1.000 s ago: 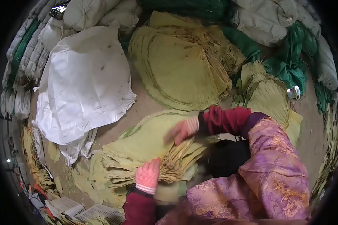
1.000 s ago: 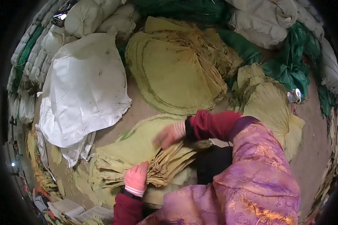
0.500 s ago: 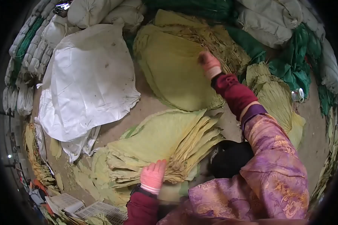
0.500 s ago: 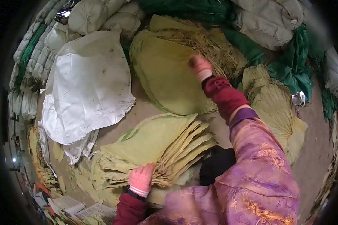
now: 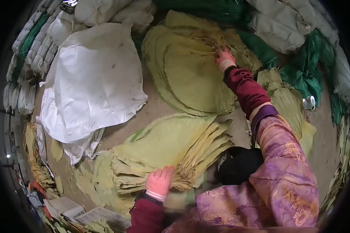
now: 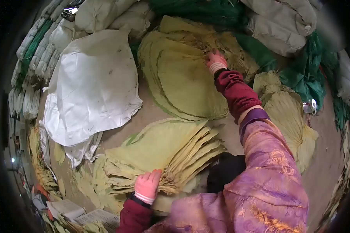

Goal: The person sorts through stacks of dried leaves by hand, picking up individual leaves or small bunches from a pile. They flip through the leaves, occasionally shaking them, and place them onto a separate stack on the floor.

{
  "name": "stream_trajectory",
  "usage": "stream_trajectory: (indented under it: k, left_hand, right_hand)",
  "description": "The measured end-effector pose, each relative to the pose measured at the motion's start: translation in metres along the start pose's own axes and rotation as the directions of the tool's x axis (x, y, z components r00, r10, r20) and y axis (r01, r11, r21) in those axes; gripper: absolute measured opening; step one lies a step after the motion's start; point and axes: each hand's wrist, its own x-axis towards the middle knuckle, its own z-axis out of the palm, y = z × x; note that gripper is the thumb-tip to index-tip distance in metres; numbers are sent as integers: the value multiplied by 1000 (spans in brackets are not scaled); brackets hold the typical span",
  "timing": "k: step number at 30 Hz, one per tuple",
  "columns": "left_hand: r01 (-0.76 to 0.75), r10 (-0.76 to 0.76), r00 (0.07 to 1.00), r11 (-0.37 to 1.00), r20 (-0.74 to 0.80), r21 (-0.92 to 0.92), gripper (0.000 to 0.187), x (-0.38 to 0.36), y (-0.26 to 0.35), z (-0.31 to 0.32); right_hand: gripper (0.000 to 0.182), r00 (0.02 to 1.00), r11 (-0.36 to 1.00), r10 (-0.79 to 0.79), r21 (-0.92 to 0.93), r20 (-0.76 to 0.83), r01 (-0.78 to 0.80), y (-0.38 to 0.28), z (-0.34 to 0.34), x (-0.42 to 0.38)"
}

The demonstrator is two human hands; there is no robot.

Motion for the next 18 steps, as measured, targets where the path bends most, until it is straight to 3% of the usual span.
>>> stream_trajectory:
  k: [1, 2, 3, 5, 6, 7, 8, 9, 11, 12, 13, 14, 15, 17, 18]
  left_hand:
    - [7, -7, 1000, 1000, 8, -3, 49, 1, 1, -1]
    - [6, -6, 1000, 1000, 18, -7, 49, 2, 1, -2]
    - [2, -2, 1000, 1000, 25, -9, 48, 3, 1, -2]
    - [-4, 3, 1000, 1000, 8, 3, 48, 1, 0, 3]
    - [-8, 8, 1000, 1000, -12, 14, 47, 1, -1, 6]
    - [-8, 8, 1000, 1000, -13, 15, 47, 1, 0, 6]
    - [-5, 5, 1000, 1000, -24, 22, 46, 1, 0, 7]
    - [1, 0, 999, 1000, -34, 29, 46, 0, 2, 7]
    - [22, -22, 999, 1000, -30, 18, 45, 0, 5, 3]
    - [33, -33, 999, 999, -26, 7, 45, 1, 6, 1]
    - [37, -37, 999, 999, -23, 9, 45, 1, 7, 2]
    - [25, -23, 998, 999, -52, 26, 44, 1, 6, 4]
    - [16, -12, 997, 999, -80, 44, 43, 1, 5, 6]
    - [47, -46, 999, 998, -21, 49, 40, 2, 7, 5]
    - [72, -74, 997, 996, 33, 52, 38, 2, 8, 5]
  right_hand:
    - [31, 1000, 999, 20, -42, 3, -20, 4, 8, -4]
    - [26, 975, 994, -108, -55, -194, 99, 5, 19, -10]
    - [26, 976, 994, -106, -53, -190, 98, 11, 23, -12]
    - [37, 893, 943, -326, -177, -309, 283, 4, 10, -22]
    - [37, 893, 943, -326, -176, -311, 283, 2, 17, -18]
    - [32, 977, 822, 5, 558, -215, 118, 3, 32, -11]
    - [28, 979, 229, 184, 964, 92, -133, -5, 36, -9]
    - [28, 979, 228, 179, 964, 96, -136, -11, 38, -10]
    - [17, 896, -137, 272, 936, 350, -324, -38, 22, -24]
    - [17, 895, -138, 268, 934, 356, -330, -45, 16, -36]
    - [13, 995, 283, -56, 954, -82, 94, -49, 11, -52]
    - [9, 793, 465, -498, 664, -351, 586, -56, 4, -68]
    - [13, 695, 352, -590, 643, -412, 680, -72, -8, -85]
    - [20, 754, 315, -655, 890, -48, 330, -116, -37, -137]
    - [23, 682, 396, -612, 902, 401, -175, -131, -45, -169]
